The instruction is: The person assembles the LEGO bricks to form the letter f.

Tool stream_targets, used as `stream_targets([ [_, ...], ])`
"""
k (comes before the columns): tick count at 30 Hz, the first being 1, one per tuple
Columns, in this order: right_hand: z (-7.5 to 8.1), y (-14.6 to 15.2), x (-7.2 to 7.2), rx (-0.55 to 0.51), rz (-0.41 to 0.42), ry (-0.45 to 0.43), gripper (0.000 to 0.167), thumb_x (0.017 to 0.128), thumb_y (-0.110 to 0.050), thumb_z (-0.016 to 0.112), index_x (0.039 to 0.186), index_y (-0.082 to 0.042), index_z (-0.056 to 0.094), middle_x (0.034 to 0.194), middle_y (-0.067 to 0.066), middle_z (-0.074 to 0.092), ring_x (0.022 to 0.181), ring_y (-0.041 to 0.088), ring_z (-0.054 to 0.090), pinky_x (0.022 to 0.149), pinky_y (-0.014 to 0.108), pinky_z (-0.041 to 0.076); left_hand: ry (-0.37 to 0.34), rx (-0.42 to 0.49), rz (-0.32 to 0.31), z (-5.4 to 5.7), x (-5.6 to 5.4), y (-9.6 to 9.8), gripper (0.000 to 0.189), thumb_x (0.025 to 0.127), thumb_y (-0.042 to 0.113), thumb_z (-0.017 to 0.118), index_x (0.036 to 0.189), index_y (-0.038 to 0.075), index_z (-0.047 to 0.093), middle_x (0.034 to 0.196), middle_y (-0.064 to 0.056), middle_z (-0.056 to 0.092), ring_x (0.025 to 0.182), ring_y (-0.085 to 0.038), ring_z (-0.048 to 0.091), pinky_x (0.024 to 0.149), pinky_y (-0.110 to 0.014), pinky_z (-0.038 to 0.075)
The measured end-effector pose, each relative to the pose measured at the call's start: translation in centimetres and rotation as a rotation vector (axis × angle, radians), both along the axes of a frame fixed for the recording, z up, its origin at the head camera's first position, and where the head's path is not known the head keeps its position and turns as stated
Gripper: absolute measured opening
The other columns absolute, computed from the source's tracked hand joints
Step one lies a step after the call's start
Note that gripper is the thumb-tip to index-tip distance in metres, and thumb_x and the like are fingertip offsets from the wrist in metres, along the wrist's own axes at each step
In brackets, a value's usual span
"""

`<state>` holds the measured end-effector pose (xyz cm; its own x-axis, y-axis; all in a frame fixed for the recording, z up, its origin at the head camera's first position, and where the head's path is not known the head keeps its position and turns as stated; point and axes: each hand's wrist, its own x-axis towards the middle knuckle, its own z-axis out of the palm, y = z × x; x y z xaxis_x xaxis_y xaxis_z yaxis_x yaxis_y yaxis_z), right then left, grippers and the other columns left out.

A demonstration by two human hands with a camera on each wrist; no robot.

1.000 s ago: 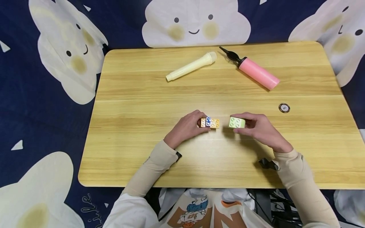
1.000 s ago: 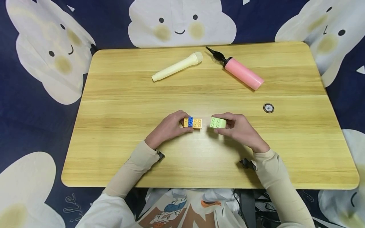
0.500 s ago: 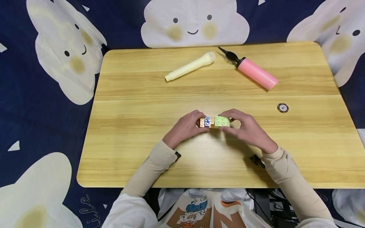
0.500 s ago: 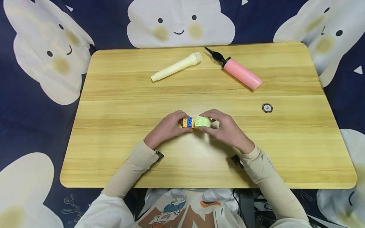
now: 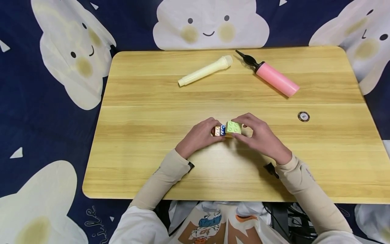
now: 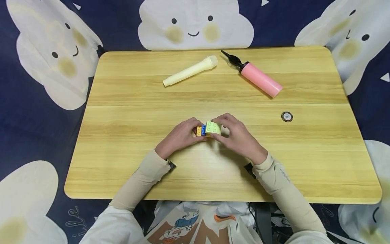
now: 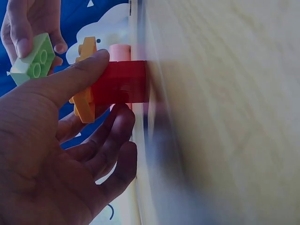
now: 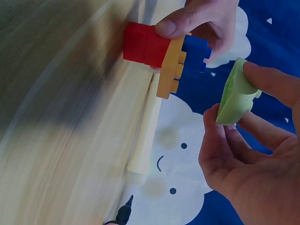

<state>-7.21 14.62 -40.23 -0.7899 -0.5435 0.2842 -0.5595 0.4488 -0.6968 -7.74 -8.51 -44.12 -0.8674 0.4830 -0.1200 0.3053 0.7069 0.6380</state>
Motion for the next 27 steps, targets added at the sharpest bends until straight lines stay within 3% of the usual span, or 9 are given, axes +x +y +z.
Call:
stream_targets([
  [16,-0.1,-1.1,0.0,0.065,0.01,0.041,0.038,0.082,-0.001,0.081,0.118,0.004,0.067,0.11,0.014,0.065,0.096,0.024,0.062,0.074,0.043,0.051,0.013,-0.018,-0.005,-0.2,-0.1,0.0,0.043,0.089,0.039,0.076,0.118,0.009,0.066,0.103,0.001,0.059,0.082,-0.012,0.053,0.073,-0.03,0.047],
  [27,-0.2,-1.4,-0.1,0.103,0.013,0.034,0.04,0.083,-0.004,0.081,0.119,0.005,0.067,0.113,0.018,0.064,0.103,0.03,0.062,0.086,0.044,0.051,0.011,-0.017,-0.006,-0.2,-0.1,-0.1,0.041,0.089,0.038,0.076,0.118,0.01,0.066,0.103,0.001,0.059,0.082,-0.011,0.052,0.071,-0.028,0.046],
])
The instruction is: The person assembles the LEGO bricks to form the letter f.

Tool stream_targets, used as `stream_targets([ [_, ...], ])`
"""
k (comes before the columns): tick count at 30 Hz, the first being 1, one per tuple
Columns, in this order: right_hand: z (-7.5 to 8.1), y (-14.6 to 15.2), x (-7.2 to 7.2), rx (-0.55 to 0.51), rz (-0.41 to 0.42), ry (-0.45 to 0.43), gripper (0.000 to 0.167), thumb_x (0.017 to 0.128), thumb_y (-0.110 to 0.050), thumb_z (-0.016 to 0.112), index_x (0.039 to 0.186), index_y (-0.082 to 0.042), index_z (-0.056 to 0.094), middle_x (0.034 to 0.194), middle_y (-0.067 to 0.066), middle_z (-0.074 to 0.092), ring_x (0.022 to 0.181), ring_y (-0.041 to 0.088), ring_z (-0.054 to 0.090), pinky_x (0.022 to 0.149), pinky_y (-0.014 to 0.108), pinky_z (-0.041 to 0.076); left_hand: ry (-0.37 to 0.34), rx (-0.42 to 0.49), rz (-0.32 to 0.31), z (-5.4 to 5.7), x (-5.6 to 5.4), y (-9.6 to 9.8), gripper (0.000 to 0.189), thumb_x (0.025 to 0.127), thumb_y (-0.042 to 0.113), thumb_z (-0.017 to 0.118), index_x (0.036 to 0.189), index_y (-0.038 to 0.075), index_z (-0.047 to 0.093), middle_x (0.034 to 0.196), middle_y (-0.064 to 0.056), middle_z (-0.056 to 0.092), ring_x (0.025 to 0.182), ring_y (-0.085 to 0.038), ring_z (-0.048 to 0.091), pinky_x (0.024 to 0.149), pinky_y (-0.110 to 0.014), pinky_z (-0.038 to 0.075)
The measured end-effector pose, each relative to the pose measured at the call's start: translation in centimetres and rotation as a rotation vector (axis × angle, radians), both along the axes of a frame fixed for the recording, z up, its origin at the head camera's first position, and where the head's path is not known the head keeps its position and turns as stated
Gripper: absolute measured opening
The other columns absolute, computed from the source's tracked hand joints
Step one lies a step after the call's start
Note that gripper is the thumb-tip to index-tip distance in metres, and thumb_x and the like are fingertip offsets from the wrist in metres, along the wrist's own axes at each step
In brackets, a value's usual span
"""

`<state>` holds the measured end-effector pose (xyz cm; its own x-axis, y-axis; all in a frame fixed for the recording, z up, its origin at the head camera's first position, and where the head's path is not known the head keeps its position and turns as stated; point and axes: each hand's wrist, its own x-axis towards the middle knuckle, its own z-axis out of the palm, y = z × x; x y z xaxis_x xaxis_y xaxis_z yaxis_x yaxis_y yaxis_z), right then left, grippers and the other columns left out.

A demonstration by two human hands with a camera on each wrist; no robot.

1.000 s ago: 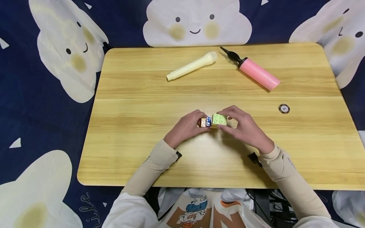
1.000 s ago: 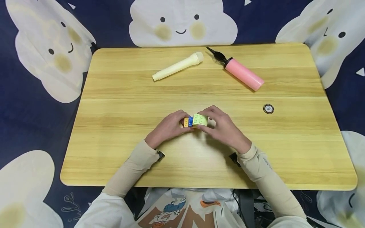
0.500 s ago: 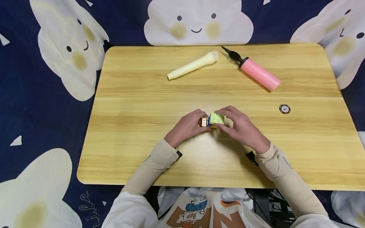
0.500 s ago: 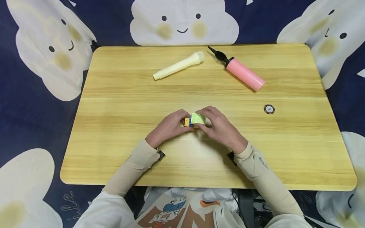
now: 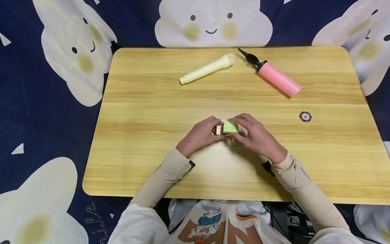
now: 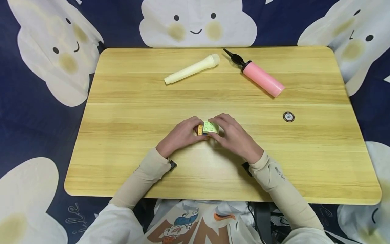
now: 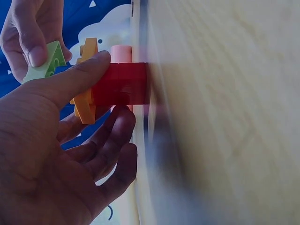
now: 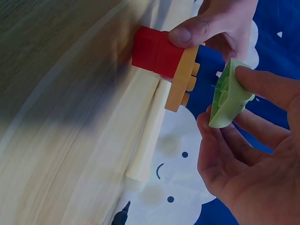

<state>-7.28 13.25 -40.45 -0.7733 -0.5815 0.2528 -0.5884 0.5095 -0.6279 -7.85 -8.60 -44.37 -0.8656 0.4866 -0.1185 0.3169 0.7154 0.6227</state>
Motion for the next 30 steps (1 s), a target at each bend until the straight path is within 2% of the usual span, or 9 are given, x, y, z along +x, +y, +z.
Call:
stream_targets([
  [17,-0.69,0.03,0.02,0.004,0.001,-0.004,0.04,0.084,-0.005,0.081,0.12,0.004,0.067,0.114,0.015,0.064,0.104,0.027,0.061,0.086,0.042,0.051,0.004,0.019,0.001,-0.08,-0.03,0.06,0.039,0.089,0.035,0.077,0.117,0.009,0.066,0.103,0.001,0.06,0.083,-0.011,0.053,0.074,-0.029,0.047],
  [30,-0.63,0.04,-0.04,0.036,0.002,-0.009,0.039,0.086,-0.006,0.079,0.122,0.003,0.067,0.113,0.014,0.062,0.102,0.026,0.059,0.083,0.041,0.05,0.013,0.023,0.0,-0.13,-0.02,0.02,0.04,0.089,0.036,0.077,0.117,0.009,0.066,0.102,0.0,0.06,0.082,-0.011,0.053,0.073,-0.029,0.046],
])
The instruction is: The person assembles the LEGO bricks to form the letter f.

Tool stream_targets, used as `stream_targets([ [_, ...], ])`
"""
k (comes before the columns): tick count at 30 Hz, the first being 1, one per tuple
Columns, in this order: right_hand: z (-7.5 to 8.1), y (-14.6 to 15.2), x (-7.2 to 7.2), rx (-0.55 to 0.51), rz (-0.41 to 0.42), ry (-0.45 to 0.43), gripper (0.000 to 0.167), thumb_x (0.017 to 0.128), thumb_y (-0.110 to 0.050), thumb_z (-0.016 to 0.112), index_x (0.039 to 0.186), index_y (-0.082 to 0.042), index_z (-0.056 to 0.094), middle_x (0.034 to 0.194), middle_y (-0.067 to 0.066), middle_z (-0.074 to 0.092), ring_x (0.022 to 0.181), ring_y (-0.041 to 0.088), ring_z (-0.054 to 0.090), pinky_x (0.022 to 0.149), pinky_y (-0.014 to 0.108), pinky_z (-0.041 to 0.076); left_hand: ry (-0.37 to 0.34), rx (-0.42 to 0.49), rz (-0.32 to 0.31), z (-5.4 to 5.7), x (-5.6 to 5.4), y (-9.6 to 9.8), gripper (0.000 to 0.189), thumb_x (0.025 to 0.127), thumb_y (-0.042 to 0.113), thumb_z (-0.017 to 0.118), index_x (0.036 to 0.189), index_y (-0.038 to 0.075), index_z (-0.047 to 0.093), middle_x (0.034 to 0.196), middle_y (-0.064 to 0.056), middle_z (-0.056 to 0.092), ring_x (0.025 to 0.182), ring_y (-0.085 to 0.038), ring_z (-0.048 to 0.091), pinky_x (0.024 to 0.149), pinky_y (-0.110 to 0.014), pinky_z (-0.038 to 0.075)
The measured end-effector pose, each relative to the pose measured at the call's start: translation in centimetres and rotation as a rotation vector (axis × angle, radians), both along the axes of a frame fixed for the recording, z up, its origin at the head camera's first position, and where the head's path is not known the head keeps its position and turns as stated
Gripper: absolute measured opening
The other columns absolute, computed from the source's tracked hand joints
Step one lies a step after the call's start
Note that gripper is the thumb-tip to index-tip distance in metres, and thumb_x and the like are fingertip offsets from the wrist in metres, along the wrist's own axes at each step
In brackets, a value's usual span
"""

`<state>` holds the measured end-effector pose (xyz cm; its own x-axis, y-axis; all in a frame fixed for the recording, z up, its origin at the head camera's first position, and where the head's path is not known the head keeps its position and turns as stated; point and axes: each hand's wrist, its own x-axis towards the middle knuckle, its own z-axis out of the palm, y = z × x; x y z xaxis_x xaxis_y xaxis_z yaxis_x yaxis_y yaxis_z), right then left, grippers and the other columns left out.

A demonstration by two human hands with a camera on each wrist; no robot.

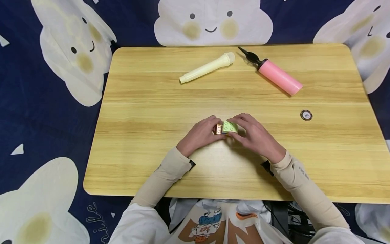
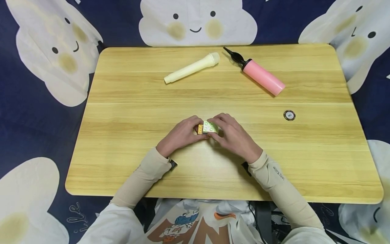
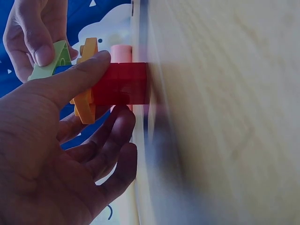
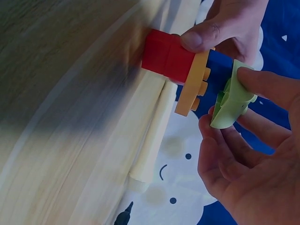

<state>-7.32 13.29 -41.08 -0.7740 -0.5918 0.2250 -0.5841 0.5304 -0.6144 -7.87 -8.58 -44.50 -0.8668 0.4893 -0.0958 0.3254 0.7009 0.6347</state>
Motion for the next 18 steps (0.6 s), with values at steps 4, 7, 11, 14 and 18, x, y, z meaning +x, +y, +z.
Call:
stream_targets([
  [4,-0.02,0.0,0.02,-0.001,0.0,0.005,0.039,0.086,-0.006,0.079,0.122,0.002,0.067,0.112,0.014,0.062,0.101,0.025,0.059,0.081,0.041,0.051,0.0,0.002,0.0,-0.03,0.01,0.03,0.038,0.089,0.035,0.077,0.116,0.01,0.067,0.101,0.001,0.058,0.082,-0.011,0.052,0.072,-0.028,0.046],
  [7,-0.01,0.0,0.05,-0.002,-0.001,0.005,0.039,0.086,-0.005,0.079,0.122,0.002,0.067,0.112,0.014,0.062,0.099,0.024,0.059,0.078,0.039,0.05,-0.004,0.004,0.0,-0.05,0.01,0.05,0.038,0.089,0.035,0.077,0.115,0.01,0.067,0.101,0.002,0.058,0.081,-0.01,0.052,0.071,-0.027,0.045],
  [11,0.04,-0.02,0.02,0.003,0.003,0.001,0.038,0.086,-0.007,0.078,0.122,0.002,0.067,0.111,0.013,0.062,0.096,0.023,0.058,0.075,0.038,0.05,-0.01,0.008,0.001,-0.09,0.0,0.05,0.038,0.089,0.035,0.077,0.115,0.01,0.067,0.1,0.002,0.058,0.081,-0.01,0.052,0.071,-0.027,0.046],
  [14,0.09,-0.08,-0.05,0.008,0.006,0.003,0.038,0.086,-0.007,0.079,0.122,0.001,0.067,0.11,0.013,0.061,0.096,0.023,0.057,0.075,0.037,0.049,-0.011,0.005,0.003,-0.08,-0.01,0.05,0.039,0.089,0.035,0.077,0.116,0.01,0.067,0.1,0.002,0.058,0.081,-0.01,0.052,0.072,-0.027,0.046],
  [18,0.12,-0.17,-0.11,0.009,0.004,0.001,0.038,0.086,-0.007,0.079,0.121,0.001,0.067,0.11,0.013,0.061,0.096,0.023,0.057,0.076,0.038,0.048,-0.01,0.003,0.003,-0.03,-0.01,0.03,0.04,0.089,0.036,0.077,0.117,0.009,0.066,0.102,0.001,0.058,0.082,-0.011,0.052,0.073,-0.028,0.046],
])
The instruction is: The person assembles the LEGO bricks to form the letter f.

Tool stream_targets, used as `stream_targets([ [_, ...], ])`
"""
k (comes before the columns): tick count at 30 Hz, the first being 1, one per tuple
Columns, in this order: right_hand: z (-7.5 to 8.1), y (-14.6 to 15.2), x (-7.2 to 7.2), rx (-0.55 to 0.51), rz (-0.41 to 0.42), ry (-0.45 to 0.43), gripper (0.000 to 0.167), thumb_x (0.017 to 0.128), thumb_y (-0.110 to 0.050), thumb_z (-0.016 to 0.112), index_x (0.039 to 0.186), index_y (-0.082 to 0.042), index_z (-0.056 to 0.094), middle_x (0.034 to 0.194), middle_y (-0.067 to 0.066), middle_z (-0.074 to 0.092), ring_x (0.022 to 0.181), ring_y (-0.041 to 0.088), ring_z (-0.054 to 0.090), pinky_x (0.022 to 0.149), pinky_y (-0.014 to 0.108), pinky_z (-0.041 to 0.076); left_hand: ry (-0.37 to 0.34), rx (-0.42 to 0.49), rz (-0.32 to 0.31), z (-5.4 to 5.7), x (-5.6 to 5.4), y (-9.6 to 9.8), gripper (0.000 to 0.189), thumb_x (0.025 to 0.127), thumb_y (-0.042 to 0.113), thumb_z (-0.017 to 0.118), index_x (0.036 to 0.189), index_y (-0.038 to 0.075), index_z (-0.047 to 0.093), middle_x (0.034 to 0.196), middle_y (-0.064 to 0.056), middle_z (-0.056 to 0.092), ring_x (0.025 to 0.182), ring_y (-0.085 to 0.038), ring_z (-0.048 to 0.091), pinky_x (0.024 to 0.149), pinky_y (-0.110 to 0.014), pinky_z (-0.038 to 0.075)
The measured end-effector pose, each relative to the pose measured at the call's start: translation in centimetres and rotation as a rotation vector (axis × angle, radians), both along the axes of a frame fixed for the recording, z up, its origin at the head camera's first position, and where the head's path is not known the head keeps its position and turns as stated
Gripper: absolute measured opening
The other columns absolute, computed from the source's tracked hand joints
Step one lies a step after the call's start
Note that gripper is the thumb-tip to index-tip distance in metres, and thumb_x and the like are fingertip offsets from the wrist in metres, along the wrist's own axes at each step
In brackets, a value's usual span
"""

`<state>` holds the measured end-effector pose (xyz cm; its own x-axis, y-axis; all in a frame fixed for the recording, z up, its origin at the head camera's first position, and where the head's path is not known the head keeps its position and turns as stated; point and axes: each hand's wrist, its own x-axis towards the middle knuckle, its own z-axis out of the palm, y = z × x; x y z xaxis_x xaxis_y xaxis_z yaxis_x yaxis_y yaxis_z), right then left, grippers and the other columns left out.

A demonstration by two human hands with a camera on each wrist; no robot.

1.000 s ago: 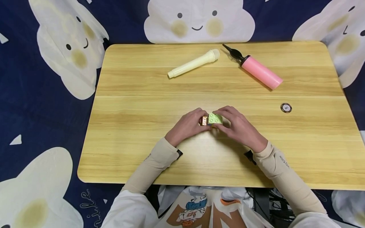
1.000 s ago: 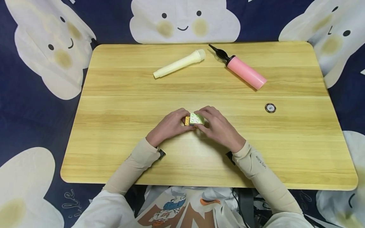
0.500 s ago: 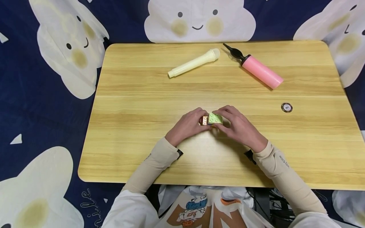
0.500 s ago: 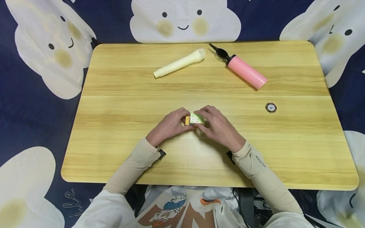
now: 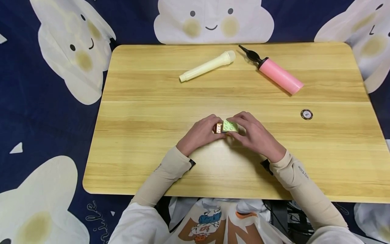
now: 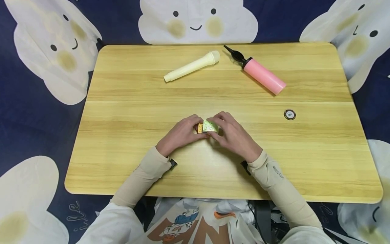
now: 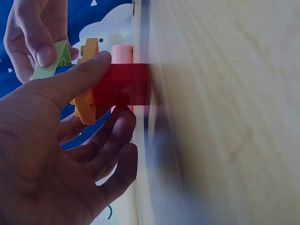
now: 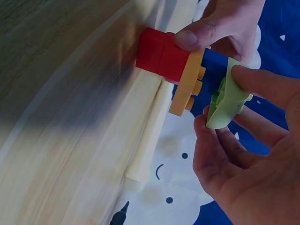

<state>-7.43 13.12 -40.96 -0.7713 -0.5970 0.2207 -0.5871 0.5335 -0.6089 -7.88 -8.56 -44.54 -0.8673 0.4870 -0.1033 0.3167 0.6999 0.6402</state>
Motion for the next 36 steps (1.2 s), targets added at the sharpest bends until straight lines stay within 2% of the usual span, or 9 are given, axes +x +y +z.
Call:
stream_targets([
  [13,0.32,-0.09,-0.02,0.016,-0.009,-0.001,0.038,0.086,-0.006,0.079,0.122,0.001,0.068,0.109,0.014,0.061,0.095,0.024,0.055,0.078,0.039,0.048,-0.02,0.002,0.023,0.36,-0.04,0.13,0.041,0.088,0.037,0.077,0.118,0.01,0.066,0.105,0.002,0.059,0.085,-0.011,0.053,0.076,-0.029,0.048],
  [20,0.1,-0.05,0.23,0.02,-0.019,-0.037,0.04,0.088,-0.008,0.077,0.125,0.001,0.066,0.113,0.015,0.06,0.101,0.026,0.054,0.08,0.04,0.049,0.024,-0.008,-0.009,0.24,0.23,0.16,0.045,0.09,0.037,0.076,0.122,0.007,0.065,0.105,-0.001,0.059,0.083,-0.011,0.053,0.074,-0.029,0.048],
  [30,-0.08,-0.19,0.14,0.002,-0.036,-0.058,0.04,0.087,-0.005,0.077,0.125,0.004,0.065,0.116,0.016,0.06,0.106,0.028,0.054,0.086,0.042,0.048,0.068,0.001,-0.002,-0.01,0.43,0.2,0.048,0.092,0.036,0.073,0.129,0.006,0.064,0.117,-0.005,0.059,0.091,-0.015,0.057,0.08,-0.032,0.049],
  [33,-0.15,-0.04,-0.04,-0.026,-0.045,-0.061,0.04,0.087,-0.004,0.077,0.125,0.004,0.064,0.115,0.016,0.063,0.106,0.029,0.056,0.087,0.044,0.049,0.052,0.012,0.002,0.06,0.47,0.2,0.051,0.094,0.038,0.071,0.132,0.006,0.061,0.121,-0.006,0.059,0.096,-0.016,0.059,0.083,-0.034,0.05],
  [36,-0.09,0.14,-0.3,-0.057,-0.052,-0.065,0.04,0.089,-0.006,0.075,0.126,0.003,0.063,0.112,0.015,0.064,0.099,0.027,0.057,0.081,0.044,0.049,0.002,0.039,0.008,0.17,0.51,0.16,0.054,0.096,0.042,0.066,0.138,0.009,0.056,0.129,-0.006,0.059,0.104,-0.016,0.059,0.089,-0.036,0.049],
])
